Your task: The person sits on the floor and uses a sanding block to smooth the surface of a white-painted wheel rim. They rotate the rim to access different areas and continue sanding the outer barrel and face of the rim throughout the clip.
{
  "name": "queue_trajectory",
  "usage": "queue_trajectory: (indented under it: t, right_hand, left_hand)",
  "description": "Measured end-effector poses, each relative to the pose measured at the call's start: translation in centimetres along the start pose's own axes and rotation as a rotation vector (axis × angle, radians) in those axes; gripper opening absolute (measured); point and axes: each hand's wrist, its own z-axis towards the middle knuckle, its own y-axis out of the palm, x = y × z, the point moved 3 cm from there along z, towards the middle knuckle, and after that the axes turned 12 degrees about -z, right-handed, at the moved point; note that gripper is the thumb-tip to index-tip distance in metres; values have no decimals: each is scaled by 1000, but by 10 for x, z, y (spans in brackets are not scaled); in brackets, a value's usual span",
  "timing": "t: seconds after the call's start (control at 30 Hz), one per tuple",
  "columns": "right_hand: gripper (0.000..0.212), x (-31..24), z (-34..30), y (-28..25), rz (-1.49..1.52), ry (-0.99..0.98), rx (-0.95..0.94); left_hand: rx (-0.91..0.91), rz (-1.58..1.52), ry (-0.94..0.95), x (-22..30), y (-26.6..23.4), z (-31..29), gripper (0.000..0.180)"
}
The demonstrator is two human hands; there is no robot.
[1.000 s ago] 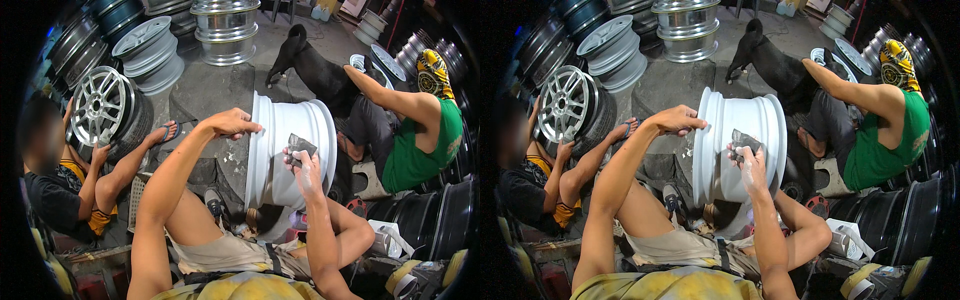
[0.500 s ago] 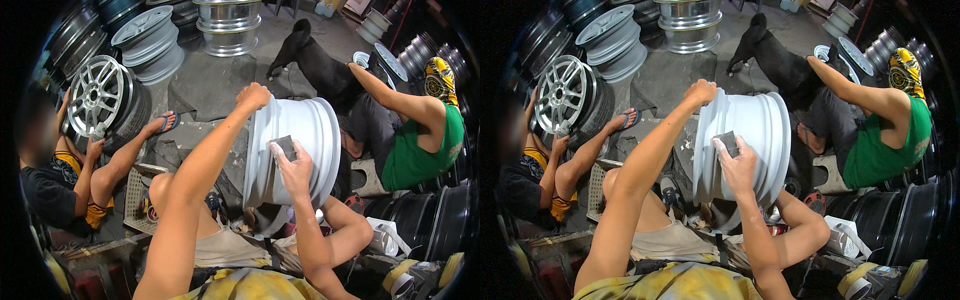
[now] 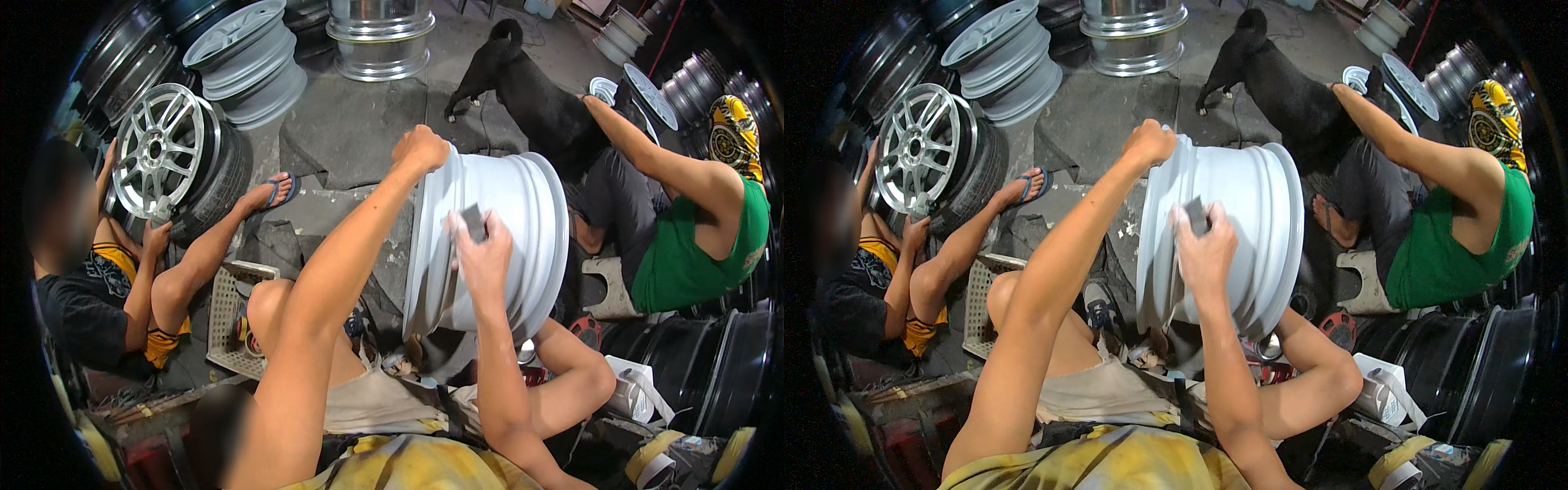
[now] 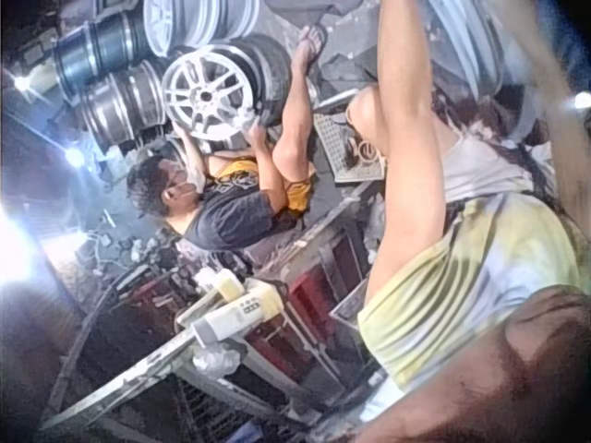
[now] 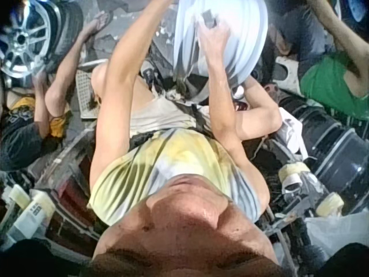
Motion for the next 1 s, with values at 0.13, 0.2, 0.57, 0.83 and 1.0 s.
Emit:
queue_trajectory:
  t: [0.13, 0.2, 0.57, 0.83, 1.0]
  right_hand:
    - [32, 17, -9, 1, -9, -36, 7]
    - [33, -1, 1, 2, 17, -31, 0]
    - [33, 7, 20, 12, -116, -174, 125]
    - [35, -1, 19, 2, -276, -180, 155]
    - [35, 14, -15, -2, -106, -107, -18]
  left_hand:
    - [11, -27, 35, -2, 5, 4, 47]
    - [-13, -18, 15, -2, 2, 4, 48]
    - [1, -49, 7, 1, 1, 6, 42]
    - [-24, -62, -2, 6, 2, -1, 42]
    - [58, -43, 28, -2, 0, 5, 42]
